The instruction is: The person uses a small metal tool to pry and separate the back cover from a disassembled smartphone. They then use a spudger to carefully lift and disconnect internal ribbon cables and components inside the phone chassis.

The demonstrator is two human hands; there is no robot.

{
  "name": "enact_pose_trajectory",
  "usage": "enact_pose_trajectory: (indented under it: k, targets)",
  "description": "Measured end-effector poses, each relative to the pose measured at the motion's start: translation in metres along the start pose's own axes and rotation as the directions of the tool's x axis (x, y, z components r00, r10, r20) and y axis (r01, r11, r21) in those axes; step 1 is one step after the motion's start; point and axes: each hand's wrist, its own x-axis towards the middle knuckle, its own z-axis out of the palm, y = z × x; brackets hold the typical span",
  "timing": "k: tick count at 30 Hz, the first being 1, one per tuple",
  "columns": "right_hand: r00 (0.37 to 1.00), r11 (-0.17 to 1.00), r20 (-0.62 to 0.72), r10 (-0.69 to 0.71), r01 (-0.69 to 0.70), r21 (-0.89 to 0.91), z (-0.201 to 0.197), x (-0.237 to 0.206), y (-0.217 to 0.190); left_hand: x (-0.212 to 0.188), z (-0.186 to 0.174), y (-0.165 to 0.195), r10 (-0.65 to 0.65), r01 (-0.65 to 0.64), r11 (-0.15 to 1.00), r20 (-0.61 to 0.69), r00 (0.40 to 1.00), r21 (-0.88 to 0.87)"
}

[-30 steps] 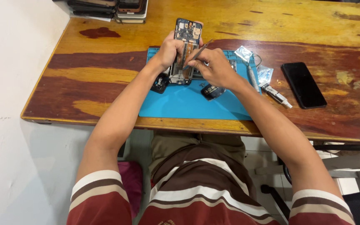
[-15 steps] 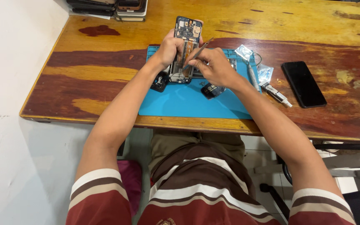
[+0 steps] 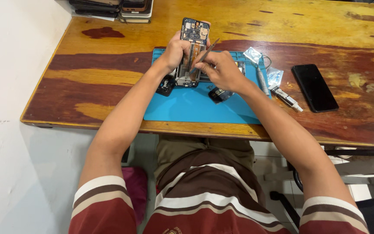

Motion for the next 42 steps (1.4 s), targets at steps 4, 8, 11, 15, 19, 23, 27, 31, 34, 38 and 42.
enact_pose_trajectory:
  k: [4, 8, 11, 15, 19, 23, 27, 31, 34, 38, 42]
  targets:
    - [0.994, 0.997, -0.074, -0.079, 0.079, -0.004, 0.0003, 0.0013, 0.0006, 0.0023, 0.0011, -0.0011, -0.107, 0.101, 0.992, -0.086, 0.991, -0.070]
    - [0.997, 0.998, -0.049, -0.058, 0.059, 0.006, 0.0021, 0.0008, 0.0036, 0.0009, 0.0030, 0.0016, -0.063, 0.061, 0.998, -0.049, 0.997, -0.031]
    - [0.982, 0.986, -0.091, -0.165, 0.167, 0.015, 0.0016, 0.0018, 0.0058, 0.0020, 0.0030, 0.0041, -0.064, 0.063, 0.998, -0.059, 0.996, -0.027]
    - [0.998, 0.997, -0.012, 0.055, -0.056, -0.047, 0.0025, 0.0009, 0.0040, 0.0015, 0.0027, 0.0035, -0.041, 0.041, 0.999, -0.039, 0.998, -0.022]
    - [0.990, 0.993, -0.086, -0.113, 0.110, -0.037, 0.0005, 0.0018, 0.0003, 0.0022, 0.0030, 0.0017, -0.127, 0.119, 0.991, -0.130, 0.983, -0.066]
    - [1.000, 1.000, -0.029, -0.012, 0.012, -0.009, 0.0012, 0.0014, -0.0026, 0.0002, 0.0034, 0.0027, -0.086, 0.084, 0.996, -0.076, 0.993, -0.039]
    - [0.971, 0.979, -0.130, -0.201, 0.204, 0.010, 0.0004, 0.0019, -0.0029, 0.0031, 0.0039, 0.0039, -0.091, 0.085, 0.993, -0.087, 0.992, -0.076]
    - [0.999, 1.000, -0.051, -0.019, 0.018, -0.022, 0.0003, 0.0017, -0.0031, 0.0016, 0.0031, 0.0024, -0.093, 0.091, 0.995, -0.052, 0.994, -0.040]
    - [0.985, 0.991, -0.109, -0.130, 0.129, -0.017, -0.0003, 0.0025, -0.0031, 0.0033, 0.0046, 0.0014, -0.123, 0.114, 0.992, -0.181, 0.976, -0.063]
    - [0.999, 1.000, -0.046, -0.002, 0.002, 0.002, 0.0024, 0.0008, -0.0039, 0.0019, 0.0043, 0.0031, -0.065, 0.062, 0.997, -0.077, 0.995, -0.034]
    - [0.994, 0.998, -0.087, -0.062, 0.063, -0.001, 0.0050, 0.0023, -0.0041, 0.0049, 0.0044, 0.0032, -0.083, 0.075, 0.995, -0.137, 0.987, -0.063]
